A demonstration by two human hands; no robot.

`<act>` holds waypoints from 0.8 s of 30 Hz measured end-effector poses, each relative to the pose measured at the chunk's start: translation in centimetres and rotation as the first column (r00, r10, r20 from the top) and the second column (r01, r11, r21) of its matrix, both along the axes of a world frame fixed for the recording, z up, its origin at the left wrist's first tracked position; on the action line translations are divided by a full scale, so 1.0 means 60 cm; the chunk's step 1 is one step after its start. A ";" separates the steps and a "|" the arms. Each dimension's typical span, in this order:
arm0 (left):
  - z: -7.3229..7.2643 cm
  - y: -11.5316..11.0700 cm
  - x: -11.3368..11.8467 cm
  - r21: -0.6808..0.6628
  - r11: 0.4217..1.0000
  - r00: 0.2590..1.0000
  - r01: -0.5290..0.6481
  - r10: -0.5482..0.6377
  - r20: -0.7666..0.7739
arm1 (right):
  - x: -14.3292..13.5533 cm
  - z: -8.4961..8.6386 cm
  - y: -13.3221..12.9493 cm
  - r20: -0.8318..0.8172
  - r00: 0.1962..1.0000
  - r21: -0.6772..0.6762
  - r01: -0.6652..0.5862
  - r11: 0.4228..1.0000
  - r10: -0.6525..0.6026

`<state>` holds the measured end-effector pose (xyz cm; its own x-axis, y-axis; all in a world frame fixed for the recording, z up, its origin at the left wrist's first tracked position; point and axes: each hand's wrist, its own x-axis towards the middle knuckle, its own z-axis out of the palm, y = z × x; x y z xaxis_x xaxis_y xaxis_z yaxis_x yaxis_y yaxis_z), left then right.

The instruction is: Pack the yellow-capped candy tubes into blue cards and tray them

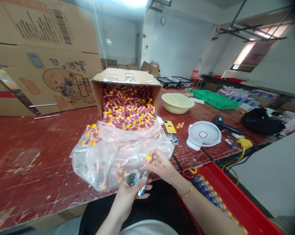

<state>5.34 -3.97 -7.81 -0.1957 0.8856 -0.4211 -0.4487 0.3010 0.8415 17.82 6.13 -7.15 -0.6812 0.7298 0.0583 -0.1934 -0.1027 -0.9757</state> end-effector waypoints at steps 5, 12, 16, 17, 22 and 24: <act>0.011 0.009 0.011 -0.048 0.998 0.980 -0.031 0.040 0.196 | 0.007 -0.013 -0.048 0.111 0.986 0.106 -0.138 0.985 0.126; 0.011 0.007 0.015 0.047 0.999 0.977 -0.011 0.001 0.211 | -0.005 -0.025 -0.084 0.183 0.971 0.266 0.099 0.959 -0.151; 0.008 0.000 0.014 0.108 0.994 0.990 -0.011 -0.004 0.143 | -0.008 -0.024 -0.082 0.139 0.970 0.386 0.131 0.913 -0.198; 0.008 -0.001 0.015 0.122 0.992 0.991 -0.012 -0.005 0.137 | -0.008 -0.023 -0.082 0.126 0.972 0.404 0.133 0.905 -0.199; 0.006 0.002 0.016 0.154 0.988 0.994 0.000 -0.017 0.109 | -0.003 -0.024 -0.081 0.093 0.974 0.439 0.144 0.887 -0.205; 0.003 0.004 0.016 0.162 0.987 0.996 -0.001 -0.014 0.092 | -0.003 -0.025 -0.082 0.099 0.972 0.458 0.145 0.877 -0.213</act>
